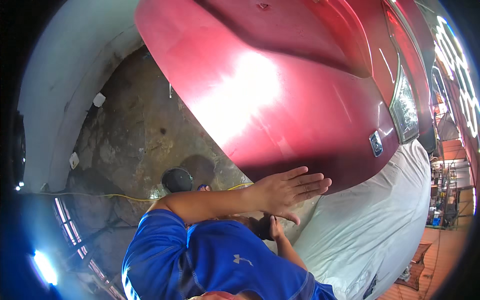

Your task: The person sands a red car bumper with sandpaper and water from a bucket, then wipes the surface with a cloth.

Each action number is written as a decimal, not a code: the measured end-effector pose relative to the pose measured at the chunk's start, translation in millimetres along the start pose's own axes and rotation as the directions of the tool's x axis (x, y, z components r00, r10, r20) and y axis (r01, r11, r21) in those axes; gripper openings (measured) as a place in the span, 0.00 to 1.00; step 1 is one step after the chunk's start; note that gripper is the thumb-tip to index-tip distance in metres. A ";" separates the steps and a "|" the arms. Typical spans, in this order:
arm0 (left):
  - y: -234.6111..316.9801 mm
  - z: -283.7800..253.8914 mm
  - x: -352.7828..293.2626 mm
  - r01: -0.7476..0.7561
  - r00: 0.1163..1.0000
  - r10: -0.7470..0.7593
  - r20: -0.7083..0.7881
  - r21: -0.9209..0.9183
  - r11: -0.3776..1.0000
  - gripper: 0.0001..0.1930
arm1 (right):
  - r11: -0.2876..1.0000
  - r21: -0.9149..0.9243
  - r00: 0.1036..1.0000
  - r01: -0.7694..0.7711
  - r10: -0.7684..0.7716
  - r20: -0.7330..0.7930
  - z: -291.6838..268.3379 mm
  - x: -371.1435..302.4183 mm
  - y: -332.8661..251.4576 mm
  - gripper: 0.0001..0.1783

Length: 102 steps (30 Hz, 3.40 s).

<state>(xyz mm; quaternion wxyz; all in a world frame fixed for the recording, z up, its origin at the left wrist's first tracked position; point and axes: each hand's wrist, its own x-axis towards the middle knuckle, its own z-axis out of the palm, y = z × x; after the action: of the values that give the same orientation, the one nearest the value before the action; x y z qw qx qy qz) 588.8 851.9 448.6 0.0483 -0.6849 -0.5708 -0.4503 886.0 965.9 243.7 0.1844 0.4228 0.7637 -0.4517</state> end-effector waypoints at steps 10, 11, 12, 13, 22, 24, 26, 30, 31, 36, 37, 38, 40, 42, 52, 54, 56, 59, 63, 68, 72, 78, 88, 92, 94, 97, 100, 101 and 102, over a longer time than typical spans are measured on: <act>-206.9 -258.1 -89.2 0.773 0.619 -0.397 -0.677 0.439 0.457 0.53 | 0.999 -0.016 0.998 0.029 -0.030 -0.063 -19.6 -4.4 14.0 0.40; -221.4 -281.9 -121.9 0.843 0.538 -0.478 -0.695 0.440 0.309 0.54 | 1.000 -0.022 0.999 0.014 -0.015 -0.035 -17.4 -4.1 14.0 0.39; -226.3 -289.4 -127.9 0.905 0.424 -0.542 -0.726 0.317 0.283 0.55 | 0.998 -0.054 0.998 0.019 -0.022 -0.051 -20.2 -2.5 19.0 0.40; -216.2 -279.0 -109.0 0.891 0.418 -0.505 -0.755 0.232 0.389 0.55 | 0.997 -0.077 0.996 0.020 -0.026 -0.084 -21.4 -4.0 30.7 0.40; -21.4 -23.4 -0.8 0.068 0.997 -0.071 0.040 0.069 0.995 0.55 | 0.997 -0.072 0.999 0.028 -0.031 -0.035 -22.4 20.7 44.4 0.38; -53.3 -44.9 5.7 0.097 0.992 -0.107 0.059 0.146 0.985 0.51 | 1.000 0.013 0.997 0.018 -0.017 -0.078 -32.2 26.9 48.4 0.39; -81.5 -76.9 -5.4 0.005 1.000 -0.007 0.006 0.340 0.940 0.50 | 0.996 -0.062 0.996 -0.062 0.058 -0.066 -38.3 23.3 38.3 0.40; -123.4 -140.0 -25.8 0.170 0.977 -0.062 -0.204 0.573 0.801 0.48 | 0.994 -0.103 0.999 -0.037 0.033 -0.040 -49.9 4.7 0.1 0.39; -135.8 -161.7 -38.3 0.273 0.950 -0.090 -0.298 0.656 0.704 0.48 | 0.998 -0.069 1.000 -0.012 0.011 -0.016 -48.2 1.4 6.7 0.39; -190.4 -231.3 -144.7 0.811 0.584 -0.397 -0.708 0.518 0.271 0.44 | 0.984 -0.176 0.999 0.020 -0.025 -0.027 -37.7 -18.5 26.5 0.39; -175.8 -222.2 -158.3 0.850 0.526 -0.422 -0.738 0.469 0.240 0.44 | 0.975 -0.222 0.999 -0.020 0.014 -0.029 -34.2 -28.8 13.6 0.41; -163.4 -209.7 -167.2 0.855 0.518 -0.393 -0.759 0.450 0.259 0.46 | 0.979 -0.206 1.000 -0.002 0.001 -0.005 -30.4 -29.6 10.8 0.41; -132.7 -164.0 -152.3 0.807 0.582 -0.439 -0.684 0.422 0.413 0.43 | 0.977 -0.208 0.999 -0.047 0.050 0.012 -26.8 -40.3 9.0 0.41; -87.6 -131.0 -133.2 0.748 0.649 -0.475 -0.595 0.382 0.543 0.42 | 0.958 -0.271 0.991 -0.096 0.117 0.064 -22.5 -39.2 -9.8 0.41; -3.7 -36.1 -58.4 0.148 0.983 -0.170 0.064 0.262 0.954 0.49 | 0.986 -0.112 0.990 0.120 -0.111 0.085 5.9 8.7 -21.8 0.40; -9.3 -41.1 -37.7 0.101 0.973 -0.165 0.162 0.345 0.933 0.47 | 0.989 -0.100 0.993 0.105 -0.099 0.067 12.7 6.2 -23.7 0.39; -22.0 -50.9 -14.3 0.032 0.975 -0.123 0.183 0.436 0.899 0.45 | 0.991 -0.084 0.994 0.105 -0.102 0.041 15.6 10.1 -10.6 0.39; -61.6 -82.0 -5.5 -0.117 0.979 -0.012 0.202 0.613 0.781 0.46 | 0.992 -0.023 0.992 0.123 -0.122 0.015 18.7 21.0 12.4 0.39; -94.5 -133.8 -15.5 -0.098 0.985 -0.018 0.172 0.642 0.761 0.44 | 0.985 0.136 0.994 0.105 -0.102 -0.034 17.8 24.6 32.3 0.38; -100.8 -148.1 -37.5 -0.028 0.994 -0.057 0.091 0.728 0.685 0.52 | 0.992 0.113 0.998 -0.064 0.063 0.008 -0.1 18.5 50.0 0.38; -142.2 -225.3 -45.1 0.855 0.435 -0.629 -0.644 0.077 0.513 0.39 | 0.977 0.203 0.987 -0.071 0.097 -0.125 7.2 64.0 143.0 0.43; -73.5 -183.6 -67.5 0.752 0.656 -0.516 -0.550 0.533 0.388 0.34 | 0.984 0.175 0.988 -0.044 0.070 -0.141 -4.6 58.9 127.4 0.42; 14.1 23.9 9.5 0.265 0.952 -0.304 -0.026 0.567 0.780 0.43 | 0.967 -0.091 0.957 0.238 -0.218 0.190 9.3 111.2 74.2 0.36; 45.8 36.8 -102.8 0.157 0.965 -0.229 0.124 0.424 0.892 0.43 | 0.960 -0.024 0.935 0.280 -0.267 0.235 59.9 122.3 30.6 0.38; 63.3 81.5 -181.0 0.438 0.893 -0.450 0.024 0.192 0.879 0.45 | 0.841 0.336 0.843 0.424 -0.502 0.192 92.1 148.5 28.0 0.37; 94.6 124.2 -263.2 0.941 0.335 -0.942 -0.021 -0.035 0.336 0.59 | 0.881 0.446 0.907 0.159 -0.308 0.285 149.0 140.5 8.9 0.32; 122.0 163.9 -329.5 0.832 -0.087 -0.989 -0.123 -0.555 -0.004 0.58 | 0.894 0.373 0.886 -0.249 0.055 0.459 191.1 80.6 -43.4 0.37; 123.1 149.1 -322.2 0.718 -0.286 -0.958 0.014 -0.659 -0.224 0.55 | 0.884 0.343 0.828 -0.316 0.080 0.556 201.5 90.8 -43.2 0.37; 128.8 181.1 -360.8 0.724 -0.340 -0.937 -0.083 -0.658 -0.205 0.48 | 0.895 0.309 0.750 -0.320 0.040 0.660 218.2 98.5 -43.4 0.37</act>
<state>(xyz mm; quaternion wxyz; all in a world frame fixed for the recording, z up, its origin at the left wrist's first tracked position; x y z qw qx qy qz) 817.4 646.3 157.1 -0.2538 0.1885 -0.7398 -0.5938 772.4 818.4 87.2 0.3850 0.3459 0.4992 -0.6950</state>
